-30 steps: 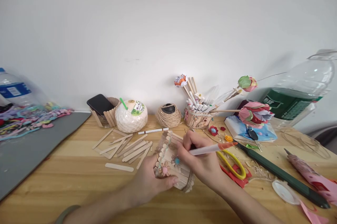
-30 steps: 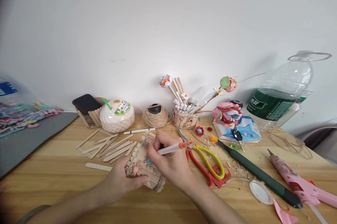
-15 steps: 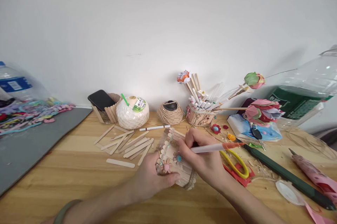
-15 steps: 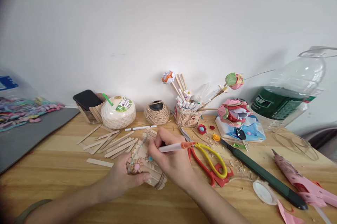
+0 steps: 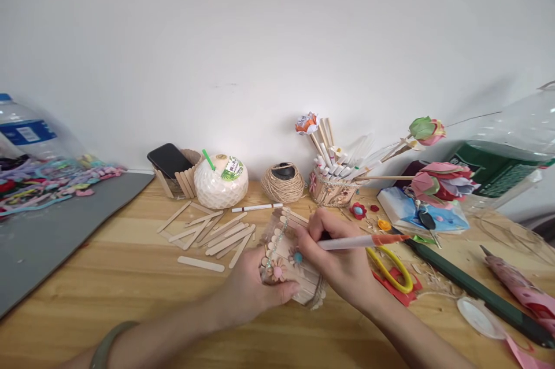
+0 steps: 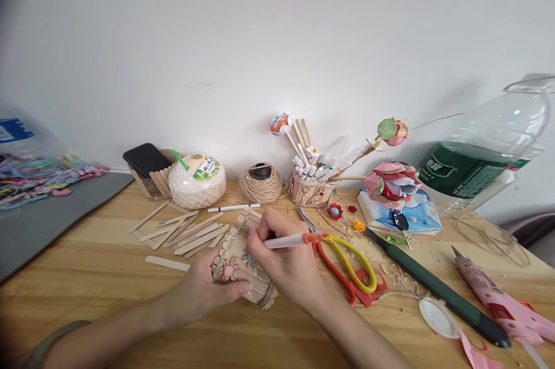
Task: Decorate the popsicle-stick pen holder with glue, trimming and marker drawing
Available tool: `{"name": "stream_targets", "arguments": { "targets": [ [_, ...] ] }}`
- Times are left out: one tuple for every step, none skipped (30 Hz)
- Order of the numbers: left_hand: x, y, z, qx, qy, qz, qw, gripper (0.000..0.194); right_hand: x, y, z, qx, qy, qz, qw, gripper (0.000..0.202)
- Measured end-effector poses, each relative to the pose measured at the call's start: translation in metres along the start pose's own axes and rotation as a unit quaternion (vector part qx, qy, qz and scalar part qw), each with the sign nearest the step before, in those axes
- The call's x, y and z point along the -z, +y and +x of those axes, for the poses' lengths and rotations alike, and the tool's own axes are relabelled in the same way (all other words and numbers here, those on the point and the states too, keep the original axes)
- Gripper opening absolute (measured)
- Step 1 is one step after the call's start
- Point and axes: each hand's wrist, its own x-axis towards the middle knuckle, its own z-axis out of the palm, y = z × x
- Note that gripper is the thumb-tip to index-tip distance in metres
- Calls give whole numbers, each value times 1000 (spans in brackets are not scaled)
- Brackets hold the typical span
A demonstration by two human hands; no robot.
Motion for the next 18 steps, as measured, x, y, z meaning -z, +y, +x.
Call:
{"name": "stream_targets", "arguments": {
  "targets": [
    [0, -1, 0, 1, 2, -1, 1000, 31, 0, 0, 0, 1, 3, -2, 1000, 31],
    [0, -1, 0, 2, 6, 0, 1000, 32, 0, 0, 1, 3, 5, -4, 1000, 31],
    [1, -2, 0, 3, 9, 1, 1000, 33, 0, -1, 1, 5, 5, -6, 1000, 31],
    [1, -3, 0, 4, 10, 3, 1000, 34, 0, -1, 2, 6, 3, -7, 1000, 31],
    [2, -4, 0, 3, 10, 4, 1000, 34, 0, -1, 2, 7, -2, -7, 1000, 31],
    [2, -5, 1, 0, 10, 7, 1000, 34, 0, -1, 3, 8, -8, -5, 1000, 31],
    [2, -5, 1, -2, 11, 11, 1000, 34, 0, 0, 3, 8, -14, -2, 1000, 31],
    [3, -5, 1, -5, 12, 14, 1000, 33, -1, 0, 3, 9, -16, 1, 1000, 31],
    [3, -5, 1, -7, 11, 15, 1000, 33, -1, 1, 3, 10, -15, 3, 1000, 31],
    [3, -5, 1, -8, 10, 13, 1000, 32, -1, 1, 2, 11, -12, 4, 1000, 31],
    [2, -4, 2, -8, 8, 9, 1000, 32, -1, 1, 2, 11, -9, 5, 1000, 31],
    [2, -4, 2, -7, 7, 6, 1000, 32, 0, 1, 1, 11, -8, 6, 1000, 31],
    [2, -3, 2, -5, 7, 4, 1000, 31, 0, 1, 1, 9, -10, 6, 1000, 31],
    [1, -3, 2, -4, 8, 4, 1000, 32, 0, 1, 0, 8, -13, 6, 1000, 31],
    [1, -3, 3, -2, 10, 6, 1000, 32, 0, 1, 0, 8, -17, 7, 1000, 31],
    [1, -4, 3, -1, 10, 8, 1000, 32, 1, 1, 0, 8, -21, 7, 1000, 31],
    [1, -4, 2, -1, 9, 11, 1000, 32, 1, 1, 0, 9, -25, 8, 1000, 31],
    [2, -5, 2, -3, 9, 14, 1000, 32, 1, 1, 0, 9, -27, 8, 1000, 32]
  ]
}}
